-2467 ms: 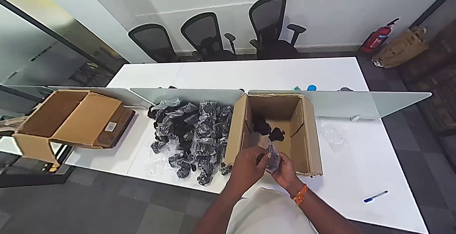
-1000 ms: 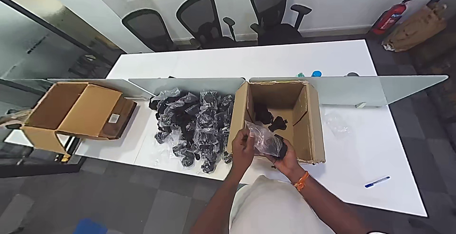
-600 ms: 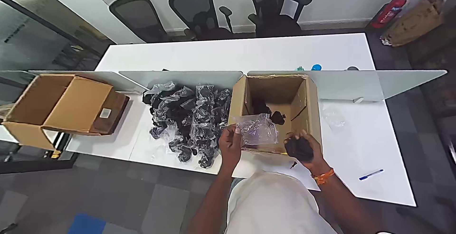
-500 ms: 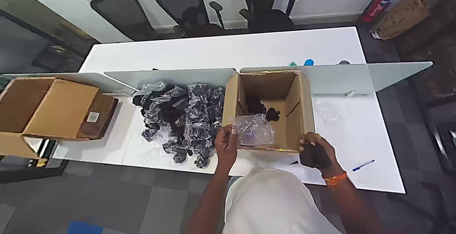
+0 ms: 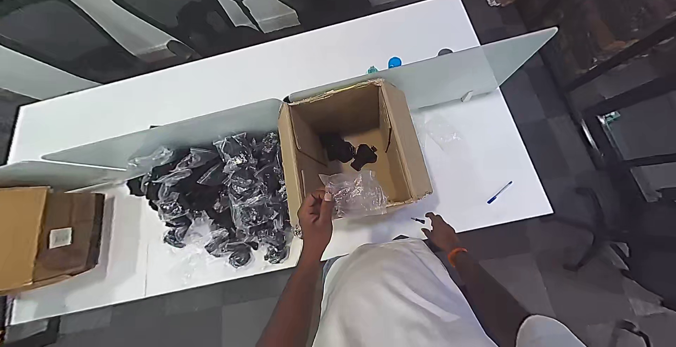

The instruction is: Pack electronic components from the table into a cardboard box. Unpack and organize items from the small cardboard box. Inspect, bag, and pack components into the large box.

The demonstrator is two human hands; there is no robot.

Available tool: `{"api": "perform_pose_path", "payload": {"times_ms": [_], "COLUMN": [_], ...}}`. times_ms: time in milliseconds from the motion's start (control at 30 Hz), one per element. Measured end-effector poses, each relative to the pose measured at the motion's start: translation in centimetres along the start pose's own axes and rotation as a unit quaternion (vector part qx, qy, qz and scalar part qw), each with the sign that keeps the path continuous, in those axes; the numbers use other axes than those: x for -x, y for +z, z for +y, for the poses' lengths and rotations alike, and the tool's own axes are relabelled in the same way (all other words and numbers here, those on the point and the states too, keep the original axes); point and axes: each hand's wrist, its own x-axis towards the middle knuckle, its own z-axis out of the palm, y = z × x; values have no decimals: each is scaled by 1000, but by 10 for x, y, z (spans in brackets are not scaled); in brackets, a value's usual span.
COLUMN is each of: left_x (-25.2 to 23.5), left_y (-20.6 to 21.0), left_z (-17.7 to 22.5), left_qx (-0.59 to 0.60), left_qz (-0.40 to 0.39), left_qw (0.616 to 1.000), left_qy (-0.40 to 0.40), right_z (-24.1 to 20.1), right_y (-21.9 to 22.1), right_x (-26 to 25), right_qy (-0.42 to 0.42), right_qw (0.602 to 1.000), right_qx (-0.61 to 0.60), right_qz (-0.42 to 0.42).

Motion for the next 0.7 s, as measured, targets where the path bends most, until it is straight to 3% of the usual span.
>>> {"api": "perform_pose_path", "payload": {"times_ms": [267, 367, 500, 600, 700], "left_x": [2, 6, 11, 12, 12], "left_y": [4, 2, -2, -3, -6], "left_z": [2, 0, 0, 4, 9], "left_qx": [-1, 6, 12, 46, 78], "left_qz": [1, 14, 32, 50, 76], "left_qw": [1000, 1000, 999, 995, 993], "left_qy": [10, -1, -41, -67, -39], "right_z": [-10, -6, -42, -93, -142], "right_y": [25, 9, -39, -86, -117], "right_x": [-32, -33, 3, 45, 83], "right_qy": [-10, -42, -201, -332, -405], "right_qw": [998, 992, 889, 812, 755], "right_qx": [62, -104, -382, -424, -462], "right_qz": [-13, -62, -150, -223, -230]}}
